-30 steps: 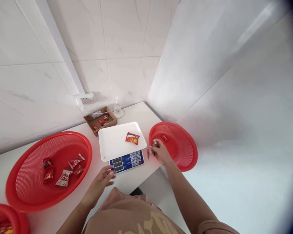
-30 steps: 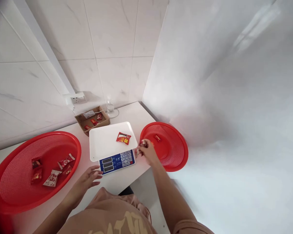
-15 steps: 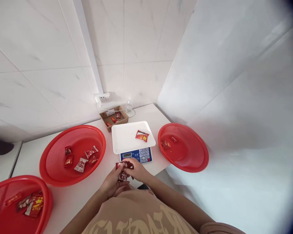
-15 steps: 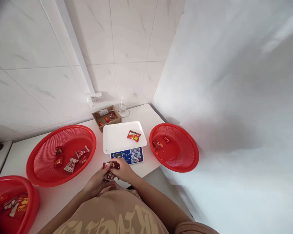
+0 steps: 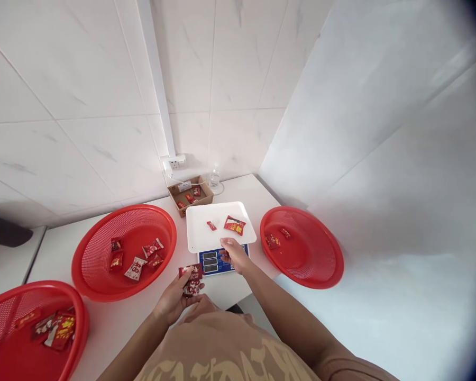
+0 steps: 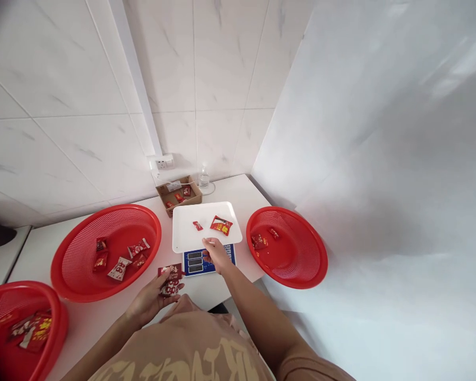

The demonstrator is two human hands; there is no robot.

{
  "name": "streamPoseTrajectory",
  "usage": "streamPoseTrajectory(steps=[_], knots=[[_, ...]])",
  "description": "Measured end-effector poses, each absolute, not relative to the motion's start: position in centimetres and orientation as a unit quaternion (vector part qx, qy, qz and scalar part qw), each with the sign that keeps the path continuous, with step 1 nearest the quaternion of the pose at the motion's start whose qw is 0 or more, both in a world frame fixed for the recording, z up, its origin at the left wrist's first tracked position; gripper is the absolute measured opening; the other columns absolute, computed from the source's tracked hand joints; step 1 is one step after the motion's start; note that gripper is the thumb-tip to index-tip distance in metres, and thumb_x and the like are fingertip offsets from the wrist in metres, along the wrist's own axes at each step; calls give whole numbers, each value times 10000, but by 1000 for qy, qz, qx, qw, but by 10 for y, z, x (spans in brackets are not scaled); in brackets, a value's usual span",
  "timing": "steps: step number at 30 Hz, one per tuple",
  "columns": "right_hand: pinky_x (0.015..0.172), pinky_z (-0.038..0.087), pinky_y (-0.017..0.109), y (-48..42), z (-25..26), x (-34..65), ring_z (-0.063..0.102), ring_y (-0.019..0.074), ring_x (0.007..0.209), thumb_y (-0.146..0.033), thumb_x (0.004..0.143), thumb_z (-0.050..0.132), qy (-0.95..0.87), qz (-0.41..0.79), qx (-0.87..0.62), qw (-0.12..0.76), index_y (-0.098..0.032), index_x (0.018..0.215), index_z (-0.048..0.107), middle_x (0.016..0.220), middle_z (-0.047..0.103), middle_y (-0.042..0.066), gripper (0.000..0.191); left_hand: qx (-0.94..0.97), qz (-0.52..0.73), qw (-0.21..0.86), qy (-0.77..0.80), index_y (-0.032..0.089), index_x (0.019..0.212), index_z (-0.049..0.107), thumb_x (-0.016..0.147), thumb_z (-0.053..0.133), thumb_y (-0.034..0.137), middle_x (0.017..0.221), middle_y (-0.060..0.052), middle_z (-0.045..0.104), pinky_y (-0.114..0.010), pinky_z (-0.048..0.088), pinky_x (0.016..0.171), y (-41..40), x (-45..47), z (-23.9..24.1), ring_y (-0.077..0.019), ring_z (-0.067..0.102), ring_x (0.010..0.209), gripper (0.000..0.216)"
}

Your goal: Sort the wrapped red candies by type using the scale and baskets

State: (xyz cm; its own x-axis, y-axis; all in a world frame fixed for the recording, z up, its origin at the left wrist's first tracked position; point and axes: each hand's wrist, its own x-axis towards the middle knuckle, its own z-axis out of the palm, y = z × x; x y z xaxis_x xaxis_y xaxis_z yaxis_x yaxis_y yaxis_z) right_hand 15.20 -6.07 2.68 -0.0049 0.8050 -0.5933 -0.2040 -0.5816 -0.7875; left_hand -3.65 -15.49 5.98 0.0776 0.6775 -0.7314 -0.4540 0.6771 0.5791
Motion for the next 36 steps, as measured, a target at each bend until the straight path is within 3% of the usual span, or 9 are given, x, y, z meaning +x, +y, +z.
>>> streamPoseTrajectory(steps=[3, 7, 10, 13, 17, 20, 25, 30, 36], knots=[[485, 468, 207, -64, 18, 158, 523, 106, 593, -542, 740, 642, -234, 654, -628, 351, -214, 731, 513, 643, 478, -26, 353, 85, 386, 724, 565, 147, 1002, 576, 860, 554, 338, 945, -99, 671, -272, 576, 532, -162, -46, 53, -190, 692, 767, 239], [531, 506, 245, -52, 27, 160, 534, 122, 596, -620, 789, 518, -222, 652, -626, 365, -225, 766, 503, 627, 481, -9, 397, 66, 377, 716, 584, 139, 1011, 581, 864, 544, 355, 982, -115, 673, -257, 570, 512, -168, -59, 43, -193, 696, 780, 265], [688, 549, 293, -39, 41, 159, 607, 153, 843, -593, 821, 472, -252, 654, -571, 428, -248, 987, 515, 945, 596, 58, 385, 80, 374, 717, 582, 146, 1018, 587, 851, 561, 360, 1063, -127, 664, -260, 574, 525, -170, -62, 43, -196, 691, 810, 272], [807, 535, 319, -33, 47, 160, 527, 178, 1141, -576, 816, 484, -281, 650, -545, 450, -299, 1209, 439, 1310, 476, 62, 482, 100, 371, 722, 575, 152, 1011, 597, 836, 579, 382, 1087, -126, 660, -260, 576, 540, -171, -62, 46, -189, 682, 827, 290], [856, 507, 360, -44, 43, 162, 416, 213, 1268, -538, 797, 537, -327, 603, -603, 408, -314, 1268, 431, 1428, 358, 58, 532, 111, 353, 731, 573, 163, 1027, 586, 813, 600, 403, 1014, -115, 674, -265, 565, 561, -172, -60, 48, -178, 671, 814, 322], [837, 495, 338, -70, 38, 157, 525, 207, 1136, -451, 788, 582, -391, 608, -601, 342, -256, 1185, 523, 1262, 528, 77, 446, 145, 328, 733, 578, 185, 1059, 558, 748, 670, 392, 973, -82, 674, -272, 543, 598, -174, -58, 48, -167, 658, 799, 390], [757, 474, 322, -125, 41, 136, 618, 182, 854, -327, 769, 611, -593, 614, -484, 193, -210, 1042, 633, 936, 674, 42, 298, 332, 251, 710, 567, 166, 936, 574, 687, 693, 476, 621, 32, 591, -210, 379, 495, -174, -49, 53, -95, 514, 516, 415], [665, 428, 275, -143, 44, 127, 588, 150, 711, -233, 750, 593, -633, 557, -506, 182, -194, 768, 627, 748, 667, 3, 55, 416, 233, 684, 552, 162, 867, 587, 704, 660, 462, 648, 20, 605, -226, 358, 541, -171, -43, 59, -108, 503, 549, 350], [573, 394, 232, -128, 28, 140, 551, 112, 598, -291, 754, 594, -533, 620, -533, 218, -181, 706, 562, 638, 614, -19, 124, 354, 250, 681, 590, 203, 963, 574, 685, 645, 292, 704, 33, 590, -208, 394, 529, -171, -42, 57, -112, 513, 585, 300]])
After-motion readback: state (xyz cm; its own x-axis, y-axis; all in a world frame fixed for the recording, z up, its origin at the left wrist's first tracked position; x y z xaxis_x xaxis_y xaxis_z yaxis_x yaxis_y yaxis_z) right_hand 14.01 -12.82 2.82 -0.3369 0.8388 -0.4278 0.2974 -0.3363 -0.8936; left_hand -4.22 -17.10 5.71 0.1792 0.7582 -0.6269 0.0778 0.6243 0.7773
